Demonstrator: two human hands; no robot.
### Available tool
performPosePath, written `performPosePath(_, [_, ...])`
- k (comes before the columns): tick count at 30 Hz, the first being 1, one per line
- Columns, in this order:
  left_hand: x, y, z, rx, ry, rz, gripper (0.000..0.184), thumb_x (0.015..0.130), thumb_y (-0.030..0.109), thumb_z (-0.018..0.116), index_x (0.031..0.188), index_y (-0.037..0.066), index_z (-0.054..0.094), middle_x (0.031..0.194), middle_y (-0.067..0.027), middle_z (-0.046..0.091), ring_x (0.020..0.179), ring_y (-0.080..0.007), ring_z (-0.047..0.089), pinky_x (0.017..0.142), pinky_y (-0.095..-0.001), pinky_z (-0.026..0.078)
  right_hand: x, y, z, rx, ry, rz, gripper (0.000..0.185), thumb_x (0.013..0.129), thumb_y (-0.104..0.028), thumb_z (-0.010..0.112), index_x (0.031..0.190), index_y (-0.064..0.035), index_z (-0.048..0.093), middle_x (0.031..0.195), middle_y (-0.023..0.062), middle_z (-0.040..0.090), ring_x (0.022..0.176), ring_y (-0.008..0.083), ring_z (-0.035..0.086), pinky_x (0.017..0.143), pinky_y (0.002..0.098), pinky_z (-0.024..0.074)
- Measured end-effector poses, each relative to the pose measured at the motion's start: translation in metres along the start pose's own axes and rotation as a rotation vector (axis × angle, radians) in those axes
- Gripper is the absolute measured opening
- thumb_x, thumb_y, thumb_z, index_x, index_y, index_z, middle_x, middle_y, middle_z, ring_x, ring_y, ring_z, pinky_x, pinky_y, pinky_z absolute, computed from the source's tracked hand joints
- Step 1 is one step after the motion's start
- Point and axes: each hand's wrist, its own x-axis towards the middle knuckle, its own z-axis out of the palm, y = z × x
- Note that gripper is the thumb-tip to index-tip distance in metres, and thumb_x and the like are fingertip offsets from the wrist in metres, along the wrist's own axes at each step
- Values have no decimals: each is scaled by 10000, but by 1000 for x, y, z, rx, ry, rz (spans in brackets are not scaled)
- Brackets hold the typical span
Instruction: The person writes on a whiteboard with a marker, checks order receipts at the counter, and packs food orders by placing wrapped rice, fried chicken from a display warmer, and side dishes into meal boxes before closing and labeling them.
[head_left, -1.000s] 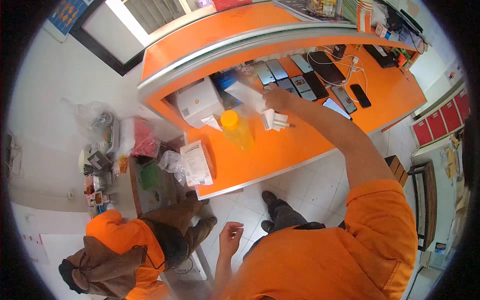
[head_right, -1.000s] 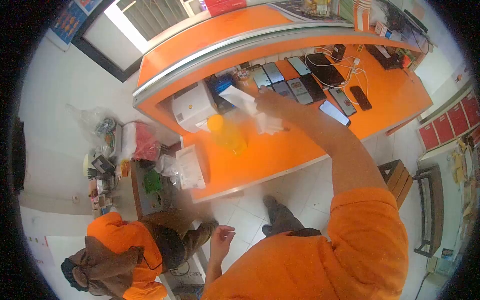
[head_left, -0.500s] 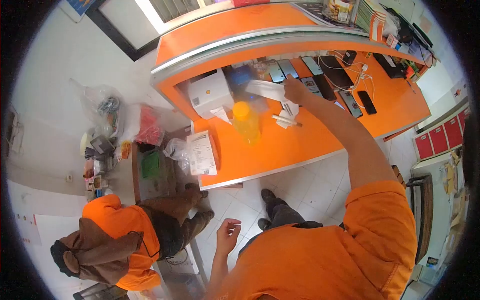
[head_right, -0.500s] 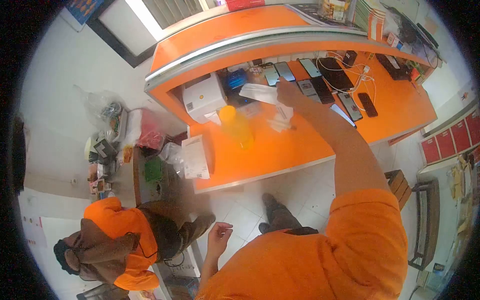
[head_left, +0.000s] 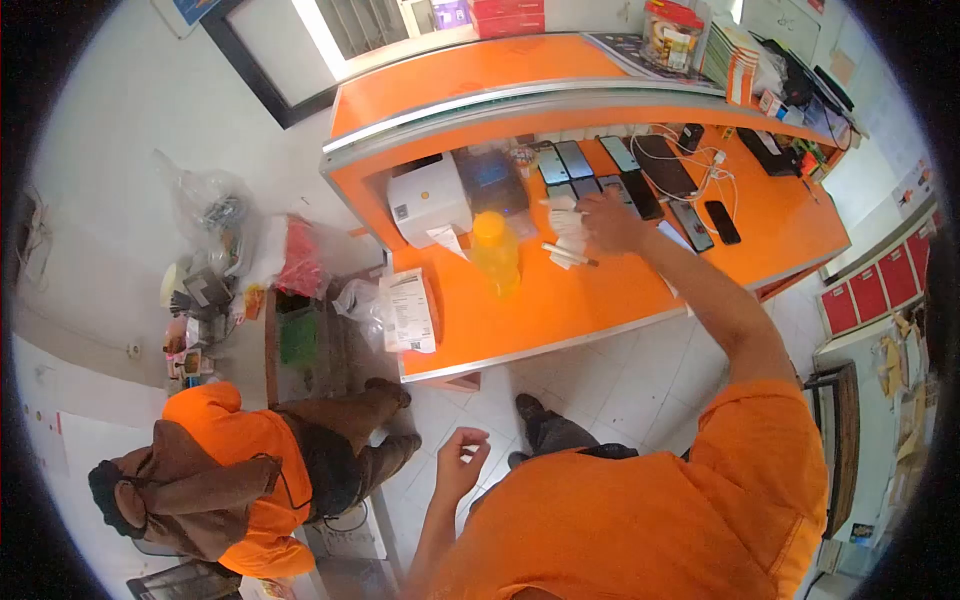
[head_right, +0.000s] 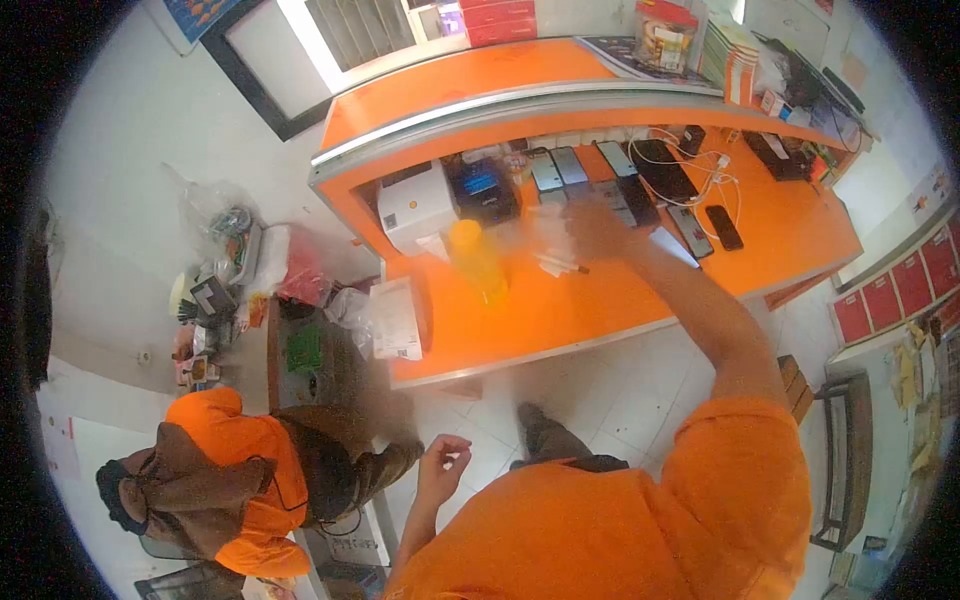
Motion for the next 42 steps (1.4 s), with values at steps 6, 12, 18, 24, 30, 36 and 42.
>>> performPosePath(6, [63, 80, 38, -19, -22, 393, 409, 885, 213, 775, 1239, 50, 652, 1085, -39, 703, 1001, -163, 642, 835, -335, 508, -81, -161, -75, 1030, 119, 121, 280, 899, -253, 611, 1029, -6, 586, 925, 202, 620, 871, 383, 606, 779, 479, 466])
performPosePath(12, [88, 155, 94, -471, -184, 9, 255, 1019, 204, 630, 1171, 8, 688, 1126, -29, 692, 968, -97, 622, 839, -288, 500, -130, -215, -89, 1427, 12, 433, 218, 966, -225, 626, 1038, -24, 584, 1000, 121, 653, 946, 243, 626, 817, 413, 496])
performPosePath(18, [161, 162, 162, -577, -16, 109, 313, 1022, 195, 631, 1248, -21, 623, 1107, -58, 695, 969, -128, 636, 844, -296, 506, -198, -234, -15, 1758, 277, 789, 220, 1001, -174, 658, 1142, -4, 654, 1035, 28, 707, 899, 102, 643, 762, 286, 525])
performPosePath(24, [256, 87, 270, 476, 420, 493, 273, 892, 107, 684, 1141, 6, 639, 1151, -141, 645, 1070, -324, 608, 878, -463, 492, -228, -197, 96, 1424, 167, 1306, 359, 1031, -293, 602, 1134, 39, 690, 1000, 117, 733, 894, 208, 674, 803, 363, 523])
performPosePath(30, [273, 41, 303, 753, -360, 914, 293, 838, 186, 704, 1124, 123, 684, 1198, -120, 604, 1164, -343, 552, 905, -498, 449, -273, -184, 188, 1729, 113, 1240, 382, 1072, -329, 523, 1185, 5, 669, 1037, 60, 714, 953, 144, 633, 899, 302, 483])
performPosePath(36, [264, 56, 316, 898, -233, 807, 336, 879, 294, 700, 1215, 287, 724, 1260, -73, 568, 1235, -317, 492, 904, -584, 387, -282, -183, 275, 2027, 114, 866, 371, 1072, -311, 508, 1233, -12, 660, 1138, 90, 710, 1061, 186, 653, 949, 339, 491])
performPosePath(42, [266, 67, 352, 883, -178, 583, 401, 877, 356, 717, 1259, 237, 677, 1373, -86, 539, 1301, -353, 438, 939, -621, 353, -287, -170, 247, 1319, -325, 385, 432, 1039, -315, 560, 1295, 23, 640, 1234, 131, 688, 1137, 205, 640, 993, 334, 478])
